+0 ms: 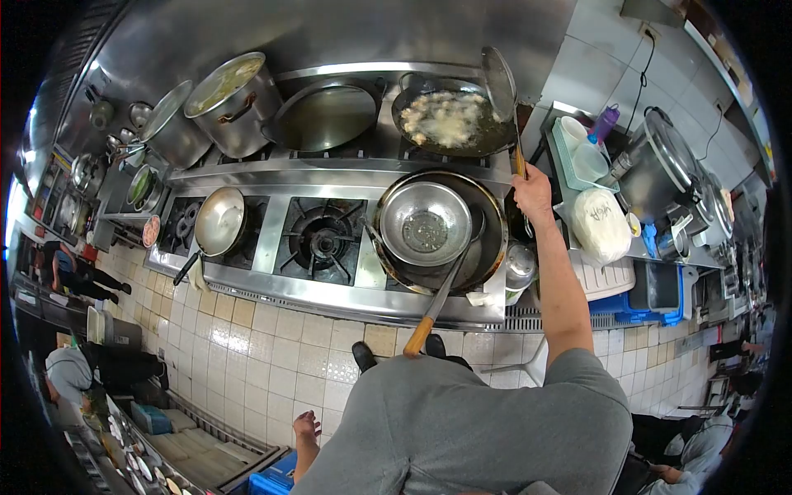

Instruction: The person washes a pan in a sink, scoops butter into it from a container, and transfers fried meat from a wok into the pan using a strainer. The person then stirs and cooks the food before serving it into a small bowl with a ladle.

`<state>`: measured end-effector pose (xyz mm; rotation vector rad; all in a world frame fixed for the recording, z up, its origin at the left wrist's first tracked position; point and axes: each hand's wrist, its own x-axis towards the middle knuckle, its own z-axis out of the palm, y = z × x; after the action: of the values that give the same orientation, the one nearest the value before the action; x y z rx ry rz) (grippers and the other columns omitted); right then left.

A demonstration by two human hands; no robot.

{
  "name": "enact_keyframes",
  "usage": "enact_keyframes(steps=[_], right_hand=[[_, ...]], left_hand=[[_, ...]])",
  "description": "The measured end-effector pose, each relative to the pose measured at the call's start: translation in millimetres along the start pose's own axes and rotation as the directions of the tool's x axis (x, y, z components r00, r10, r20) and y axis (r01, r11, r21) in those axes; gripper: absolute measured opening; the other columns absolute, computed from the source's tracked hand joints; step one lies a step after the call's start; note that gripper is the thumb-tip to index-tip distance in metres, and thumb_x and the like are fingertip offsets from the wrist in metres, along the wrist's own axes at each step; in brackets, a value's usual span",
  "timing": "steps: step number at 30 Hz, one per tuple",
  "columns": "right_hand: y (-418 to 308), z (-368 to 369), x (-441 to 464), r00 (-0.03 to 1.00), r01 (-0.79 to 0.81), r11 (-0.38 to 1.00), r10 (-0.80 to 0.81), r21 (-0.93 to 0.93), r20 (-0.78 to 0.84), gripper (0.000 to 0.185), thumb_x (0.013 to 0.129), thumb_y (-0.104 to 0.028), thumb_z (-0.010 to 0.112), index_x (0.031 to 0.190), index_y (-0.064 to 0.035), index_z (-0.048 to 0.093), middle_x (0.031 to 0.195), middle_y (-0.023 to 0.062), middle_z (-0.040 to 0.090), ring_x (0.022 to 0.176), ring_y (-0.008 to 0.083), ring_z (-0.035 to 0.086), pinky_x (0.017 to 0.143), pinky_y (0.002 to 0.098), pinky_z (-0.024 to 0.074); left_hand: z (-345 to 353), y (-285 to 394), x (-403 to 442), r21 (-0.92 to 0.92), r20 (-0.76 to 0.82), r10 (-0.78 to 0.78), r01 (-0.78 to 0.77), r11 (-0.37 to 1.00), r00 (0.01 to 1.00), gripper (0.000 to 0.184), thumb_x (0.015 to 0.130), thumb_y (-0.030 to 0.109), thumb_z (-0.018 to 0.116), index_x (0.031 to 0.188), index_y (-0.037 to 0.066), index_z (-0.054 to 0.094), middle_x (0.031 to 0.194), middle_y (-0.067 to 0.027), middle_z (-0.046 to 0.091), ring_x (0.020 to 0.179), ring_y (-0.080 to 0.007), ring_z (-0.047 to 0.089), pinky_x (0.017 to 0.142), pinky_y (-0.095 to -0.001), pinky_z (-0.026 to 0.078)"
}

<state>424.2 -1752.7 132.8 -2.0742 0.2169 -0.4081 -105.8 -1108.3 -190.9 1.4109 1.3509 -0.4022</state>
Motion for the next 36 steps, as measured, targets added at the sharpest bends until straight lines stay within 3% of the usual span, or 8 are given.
enact_keyframes(steps=[2, 4, 7, 9, 12, 19, 32, 36], right_hand=[[11.1, -0.9, 1.9, 1.000, 0.004, 0.999, -0.005, -0.054, -0.018, 0.027, 0.090, -0.011, 0.057, 0.114, -0.0034, 0.067, 0.067, 0.0058, 0.060, 0.052, 0.0133, 0.057, 0.048, 0.0317, 0.0476], [23.9, 2.0, 5.0, 0.956, 0.194, 0.940, -0.244, -0.279, -0.160, 0.032, 0.089, -0.013, 0.059, 0.118, -0.0034, 0.068, 0.076, 0.0127, 0.068, 0.064, 0.0210, 0.066, 0.064, 0.0360, 0.0535], [24.5, 4.2, 9.0, 0.988, 0.045, 0.964, -0.083, -0.262, -0.134, 0.036, 0.088, -0.015, 0.061, 0.121, -0.0039, 0.067, 0.086, 0.0172, 0.072, 0.077, 0.0262, 0.070, 0.079, 0.0374, 0.0533], [11.2, 10.0, 7.6, 0.989, 0.027, 0.985, -0.051, -0.168, -0.141, 0.030, 0.088, -0.013, 0.060, 0.115, -0.0027, 0.069, 0.076, 0.0143, 0.069, 0.065, 0.0221, 0.066, 0.065, 0.0361, 0.0537], [10.8, 25.5, 17.7, 0.968, -0.251, 0.946, 0.252, 0.207, 0.022, 0.009, 0.088, -0.009, 0.057, 0.086, -0.0026, 0.063, 0.060, 0.0037, 0.054, 0.047, 0.0112, 0.052, 0.039, 0.0286, 0.0399], [25.5, 61.3, 43.7, 0.942, -0.335, 0.762, 0.257, 0.554, 0.216, 0.012, 0.093, -0.010, 0.061, 0.085, -0.0017, 0.059, 0.072, 0.0057, 0.061, 0.053, 0.0123, 0.055, 0.045, 0.0295, 0.0452], [36.3, 97.7, 34.1, 0.765, -0.643, 0.281, 0.204, 0.712, 0.610, 0.014, 0.099, -0.015, 0.058, 0.108, -0.0046, 0.054, 0.085, 0.0058, 0.058, 0.058, 0.0122, 0.053, 0.049, 0.0288, 0.0471], [33.9, 95.2, 21.1, 0.755, -0.656, 0.218, 0.163, 0.723, 0.635, 0.020, 0.099, -0.016, 0.057, 0.115, -0.0034, 0.052, 0.085, 0.0048, 0.056, 0.057, 0.0100, 0.051, 0.049, 0.0249, 0.0446]], left_hand=[[-8.2, -10.7, 7.7, 0.154, 0.060, 0.112, -0.120, 0.981, 0.992, 0.043, 0.097, 0.030, 0.062, 0.133, 0.009, 0.055, 0.125, -0.0109, 0.063, 0.097, -0.0298, 0.064, 0.076, -0.0521, 0.051], [-11.5, -16.3, 14.4, 0.293, 0.137, 0.215, -0.248, 0.923, 0.967, 0.043, 0.097, 0.030, 0.061, 0.133, 0.009, 0.055, 0.125, -0.0114, 0.063, 0.098, -0.0303, 0.064, 0.076, -0.0522, 0.051], [-4.2, -7.6, 17.8, 0.296, 0.088, 0.117, -0.138, 0.945, 0.989, 0.042, 0.097, 0.029, 0.061, 0.133, 0.009, 0.055, 0.125, -0.0113, 0.063, 0.096, -0.0302, 0.065, 0.075, -0.0516, 0.051], [-0.6, 5.7, 8.4, 0.031, 0.020, -0.047, 0.046, 0.998, 0.999, 0.041, 0.097, 0.029, 0.061, 0.132, 0.009, 0.055, 0.124, -0.0108, 0.063, 0.094, -0.0298, 0.065, 0.075, -0.0511, 0.051], [1.5, 18.4, 3.7, 0.026, 0.014, -0.026, 0.025, 0.999, 1.000, 0.040, 0.097, 0.029, 0.061, 0.132, 0.010, 0.054, 0.125, -0.0107, 0.063, 0.096, -0.0298, 0.064, 0.076, -0.0516, 0.051], [-1.4, 21.0, 8.3, -0.018, 0.002, -0.003, 0.003, 1.000, 1.000, 0.043, 0.098, 0.030, 0.060, 0.134, 0.010, 0.053, 0.125, -0.0095, 0.061, 0.098, -0.0292, 0.064, 0.078, -0.0526, 0.050], [-23.5, -47.1, 16.8, 0.267, 0.093, 0.132, -0.153, 0.952, 0.987, 0.037, 0.097, 0.029, 0.060, 0.128, 0.010, 0.057, 0.114, -0.0076, 0.064, 0.085, -0.0274, 0.064, 0.069, -0.0498, 0.051], [-17.6, -19.1, -4.5, 0.168, 0.057, 0.045, -0.054, 0.984, 0.997, 0.042, 0.097, 0.031, 0.062, 0.132, 0.010, 0.054, 0.117, -0.0094, 0.063, 0.092, -0.0287, 0.064, 0.075, -0.0517, 0.051]])
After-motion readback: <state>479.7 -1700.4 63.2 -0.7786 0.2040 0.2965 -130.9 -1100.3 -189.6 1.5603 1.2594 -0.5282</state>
